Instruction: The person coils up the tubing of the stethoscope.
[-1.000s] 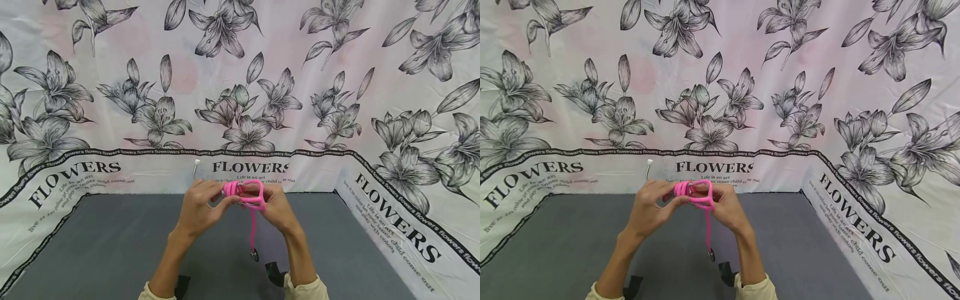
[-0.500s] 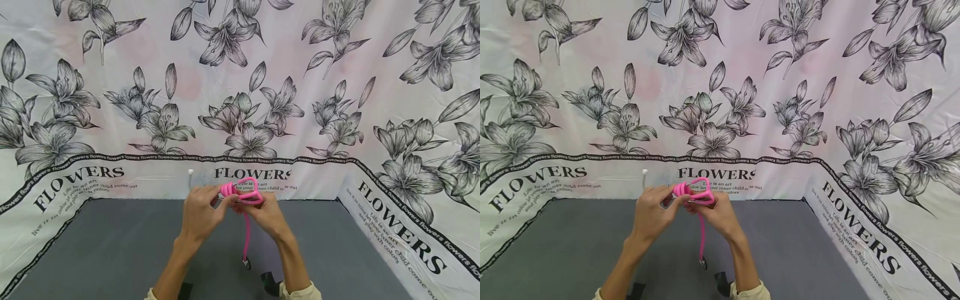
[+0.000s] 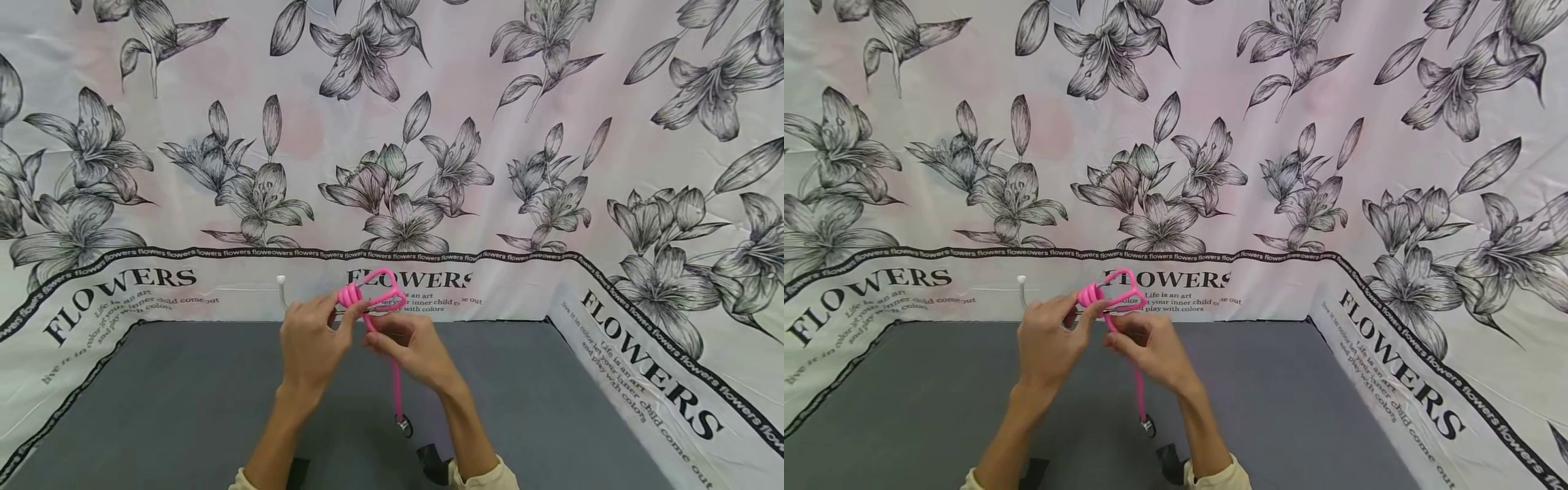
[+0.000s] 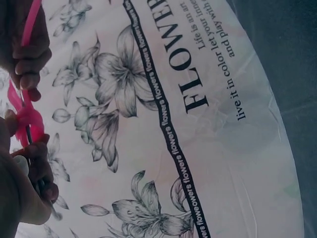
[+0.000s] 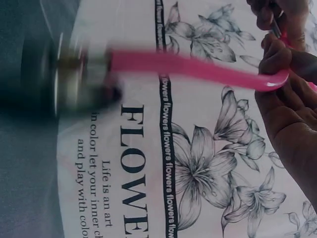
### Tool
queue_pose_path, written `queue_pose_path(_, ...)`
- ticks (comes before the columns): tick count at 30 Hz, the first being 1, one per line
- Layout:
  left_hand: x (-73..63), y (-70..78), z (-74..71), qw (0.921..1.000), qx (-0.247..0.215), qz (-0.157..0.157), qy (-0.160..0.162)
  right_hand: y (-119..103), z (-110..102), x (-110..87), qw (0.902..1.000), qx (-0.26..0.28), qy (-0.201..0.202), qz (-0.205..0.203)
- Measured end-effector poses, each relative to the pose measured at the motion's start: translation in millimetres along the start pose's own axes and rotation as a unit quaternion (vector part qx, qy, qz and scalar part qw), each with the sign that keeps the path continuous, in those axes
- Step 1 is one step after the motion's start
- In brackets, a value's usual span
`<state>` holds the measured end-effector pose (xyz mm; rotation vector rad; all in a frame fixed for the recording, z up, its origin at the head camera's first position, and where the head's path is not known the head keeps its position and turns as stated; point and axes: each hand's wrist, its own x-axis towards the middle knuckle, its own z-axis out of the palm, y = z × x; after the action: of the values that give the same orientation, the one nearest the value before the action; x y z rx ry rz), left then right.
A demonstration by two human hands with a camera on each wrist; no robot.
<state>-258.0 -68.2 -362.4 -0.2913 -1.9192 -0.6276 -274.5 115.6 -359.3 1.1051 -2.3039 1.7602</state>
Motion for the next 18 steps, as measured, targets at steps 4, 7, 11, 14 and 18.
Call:
queue_pose_path(4, 0.8, -5.0, -0.1, 0.9992, 0.032, -0.018, 0.011, -8, 3, -1.3, 0.9975, -0.058, -0.033, -0.025)
queue_pose_path(7, 3.7, -10.7, -2.3, 0.9983, 0.053, -0.023, 0.011, -16, 6, -0.7, 0.9877, -0.133, -0.043, -0.071)
queue_pose_path(11, 7.8, -9.4, 0.4, 0.998, 0.056, 0.011, -0.025, -28, 1, -2.3, 0.9401, -0.311, 0.023, -0.138)
queue_pose_path(14, 6.2, -0.1, 5.9, 0.9955, 0.054, 0.034, -0.071, -35, -7, -7.5, 0.8853, -0.432, 0.083, -0.15)
queue_pose_path(18, -2.6, 15.2, 7.7, 0.99, 0.055, 0.025, -0.127, -41, -12, -15.6, 0.8354, -0.516, 0.11, -0.154)
